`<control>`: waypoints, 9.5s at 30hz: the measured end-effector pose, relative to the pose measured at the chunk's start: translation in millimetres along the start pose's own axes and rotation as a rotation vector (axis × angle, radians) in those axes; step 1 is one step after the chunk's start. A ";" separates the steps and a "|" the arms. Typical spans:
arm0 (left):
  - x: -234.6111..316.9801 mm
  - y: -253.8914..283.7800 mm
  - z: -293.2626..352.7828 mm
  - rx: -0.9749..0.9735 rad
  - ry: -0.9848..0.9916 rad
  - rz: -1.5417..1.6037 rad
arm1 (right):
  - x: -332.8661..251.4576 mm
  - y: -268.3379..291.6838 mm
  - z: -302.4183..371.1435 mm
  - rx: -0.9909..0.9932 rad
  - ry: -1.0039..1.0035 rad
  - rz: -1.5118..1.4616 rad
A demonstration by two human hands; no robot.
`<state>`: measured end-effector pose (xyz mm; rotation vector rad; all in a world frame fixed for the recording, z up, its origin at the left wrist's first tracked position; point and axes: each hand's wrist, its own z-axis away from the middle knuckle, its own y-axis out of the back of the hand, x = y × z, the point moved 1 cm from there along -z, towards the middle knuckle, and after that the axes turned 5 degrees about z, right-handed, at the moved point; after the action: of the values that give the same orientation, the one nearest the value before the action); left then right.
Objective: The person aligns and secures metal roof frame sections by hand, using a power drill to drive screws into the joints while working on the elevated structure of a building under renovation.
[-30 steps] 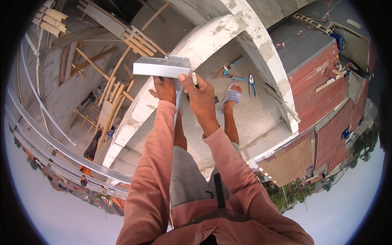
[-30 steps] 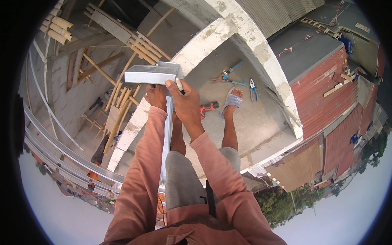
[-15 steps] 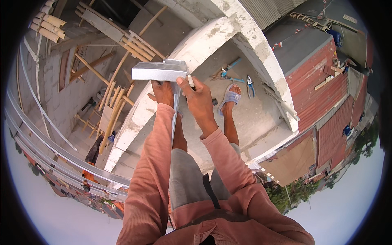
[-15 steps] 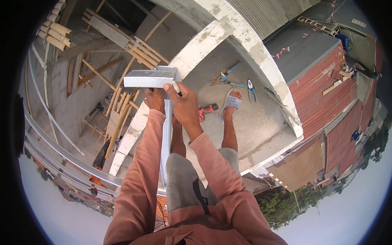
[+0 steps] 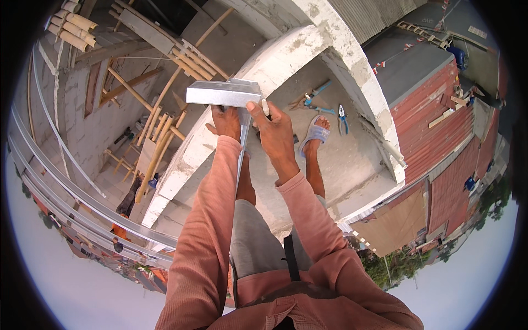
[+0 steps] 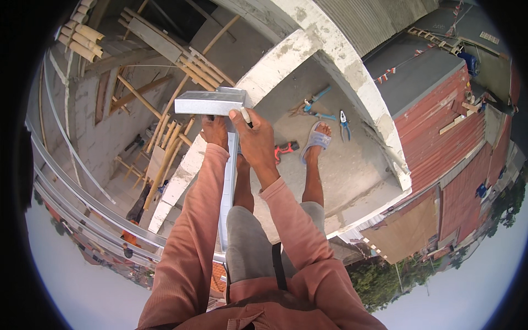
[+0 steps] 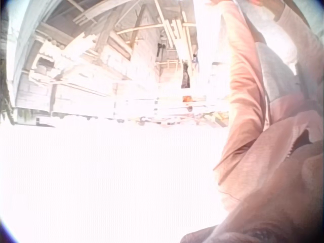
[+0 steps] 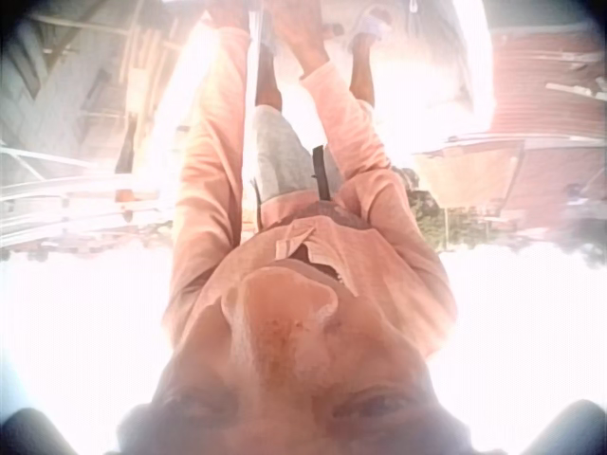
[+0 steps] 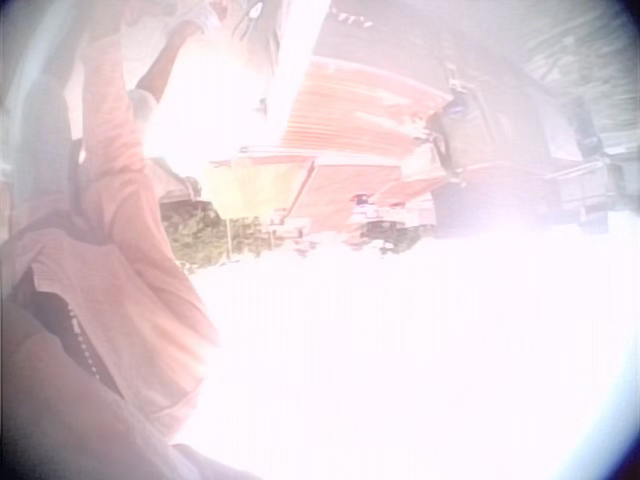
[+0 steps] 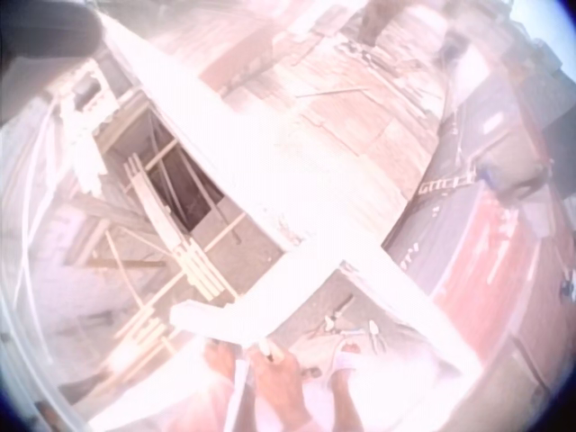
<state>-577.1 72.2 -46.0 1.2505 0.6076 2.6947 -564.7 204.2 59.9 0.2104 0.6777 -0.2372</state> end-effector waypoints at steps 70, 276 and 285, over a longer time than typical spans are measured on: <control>-33.4 3.5 -37.3 -0.006 -0.046 -0.084 | 59.3 12.4 -78.5 0.125 0.508 0.219; -3.7 -11.0 -12.4 0.129 -0.036 -0.218 | 73.2 35.8 -3.3 0.299 0.511 0.152; -22.4 -13.1 -23.7 0.107 -0.240 -0.042 | 83.2 5.4 -5.2 0.188 0.673 0.222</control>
<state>-581.1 70.9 -80.8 1.5392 0.7435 2.4556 -503.5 198.4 3.3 0.5551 1.2905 -0.0081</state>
